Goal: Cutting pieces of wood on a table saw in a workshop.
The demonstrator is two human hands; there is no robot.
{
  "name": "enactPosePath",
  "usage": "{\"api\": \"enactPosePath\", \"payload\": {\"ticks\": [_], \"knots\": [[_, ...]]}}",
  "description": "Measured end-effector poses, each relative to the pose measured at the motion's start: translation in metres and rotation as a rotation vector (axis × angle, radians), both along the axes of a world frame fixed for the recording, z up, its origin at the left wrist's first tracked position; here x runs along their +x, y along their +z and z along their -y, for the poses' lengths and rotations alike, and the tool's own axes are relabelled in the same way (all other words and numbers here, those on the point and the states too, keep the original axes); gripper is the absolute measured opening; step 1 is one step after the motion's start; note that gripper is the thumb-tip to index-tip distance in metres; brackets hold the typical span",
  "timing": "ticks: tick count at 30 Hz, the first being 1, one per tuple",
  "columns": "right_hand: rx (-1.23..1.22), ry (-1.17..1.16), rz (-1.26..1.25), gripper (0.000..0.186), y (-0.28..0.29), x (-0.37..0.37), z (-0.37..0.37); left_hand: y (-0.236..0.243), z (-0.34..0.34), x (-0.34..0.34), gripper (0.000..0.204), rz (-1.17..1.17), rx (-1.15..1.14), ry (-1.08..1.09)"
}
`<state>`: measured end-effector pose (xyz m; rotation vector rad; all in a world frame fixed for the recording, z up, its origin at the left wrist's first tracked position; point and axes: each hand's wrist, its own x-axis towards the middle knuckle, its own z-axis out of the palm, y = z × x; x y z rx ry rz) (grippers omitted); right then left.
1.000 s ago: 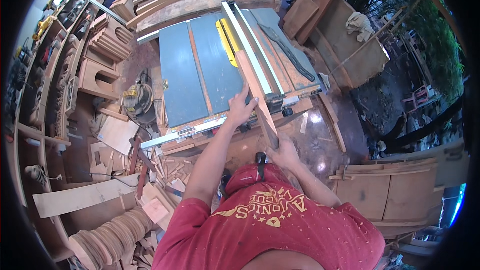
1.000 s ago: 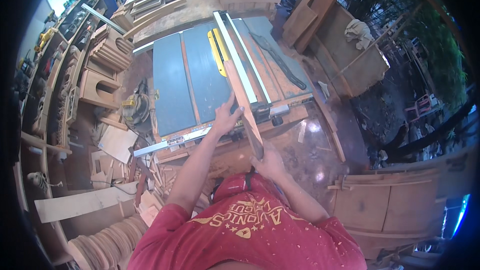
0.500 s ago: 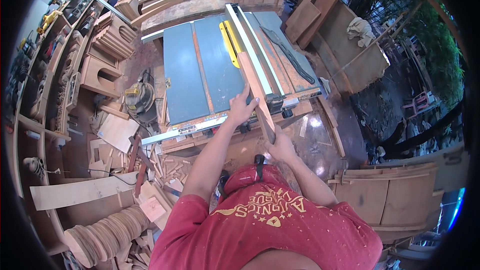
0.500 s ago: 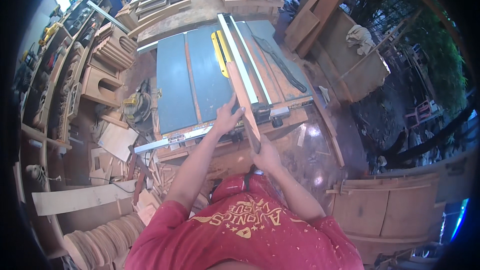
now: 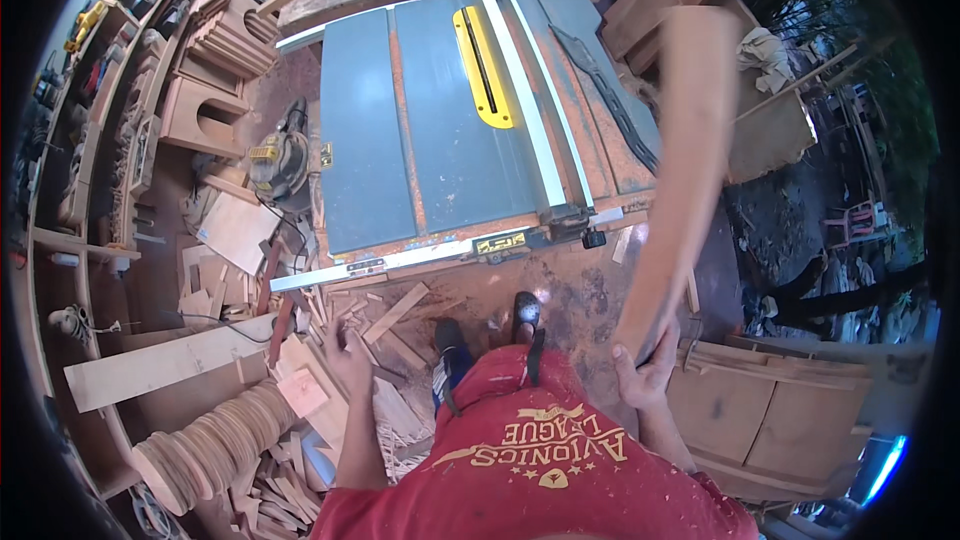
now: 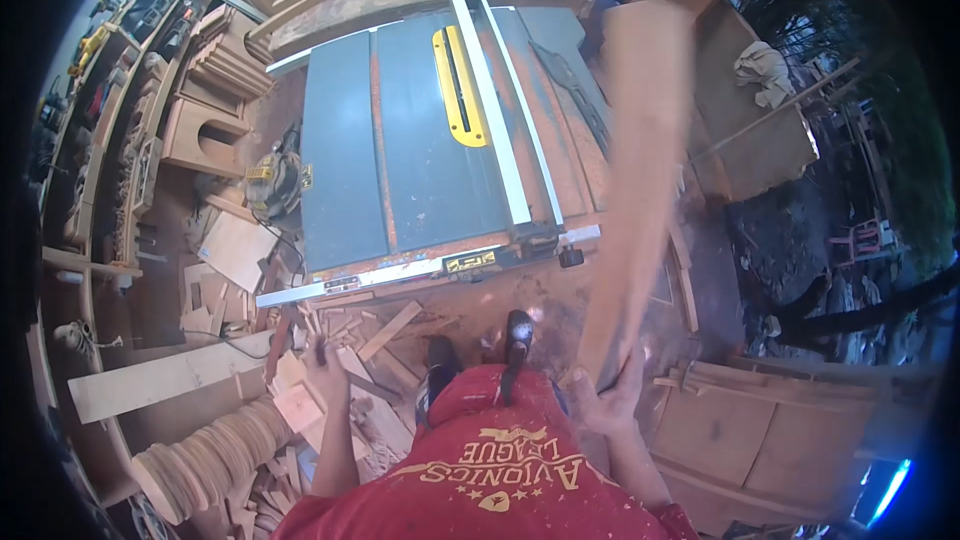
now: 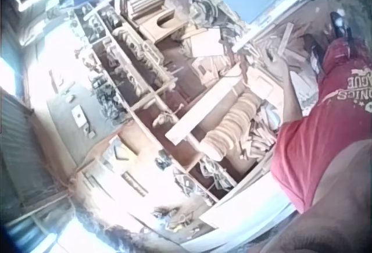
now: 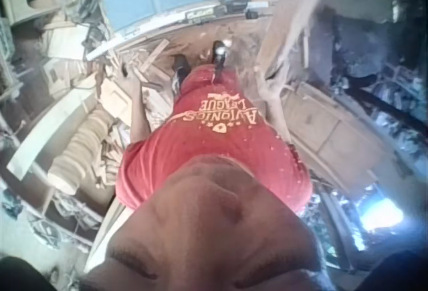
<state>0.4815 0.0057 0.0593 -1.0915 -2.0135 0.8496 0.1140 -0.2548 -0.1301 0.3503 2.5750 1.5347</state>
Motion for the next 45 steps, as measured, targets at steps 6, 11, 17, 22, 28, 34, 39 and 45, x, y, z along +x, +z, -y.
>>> {"api": "enactPosePath", "payload": {"ticks": [6,11,17,22,28,34,39,45], "knots": [[-0.631,-0.055,-0.504,0.088,-0.007,-0.007,-0.094,-0.099,0.113,0.057,0.043,0.444,-0.255,0.137],[-0.556,-0.071,-0.454,0.089,-0.036,0.002,-0.141,-0.112,0.188,0.191,0.049,0.532,-0.659,-0.009],[-0.605,0.155,-0.082,0.041,-0.018,0.013,-0.167,-0.042,0.061,0.210,0.049,0.354,-0.620,-0.089],[-0.161,0.482,0.116,0.054,-0.014,-0.008,-0.167,0.076,-0.120,0.155,0.054,0.254,-0.001,-0.166],[-0.074,0.922,0.397,0.069,0.003,-0.038,-0.123,0.168,-0.235,0.176,0.056,0.427,0.767,-0.164],[-0.387,0.587,0.287,0.065,0.023,-0.056,-0.194,0.154,-0.152,0.156,0.046,0.447,0.707,0.267],[0.200,0.063,0.401,0.051,-0.063,-0.045,-0.308,0.179,-0.100,0.159,0.047,0.378,0.751,0.542],[0.263,0.074,0.596,0.053,-0.073,-0.059,-0.351,0.160,-0.051,0.179,0.036,0.267,0.823,0.746]]}}
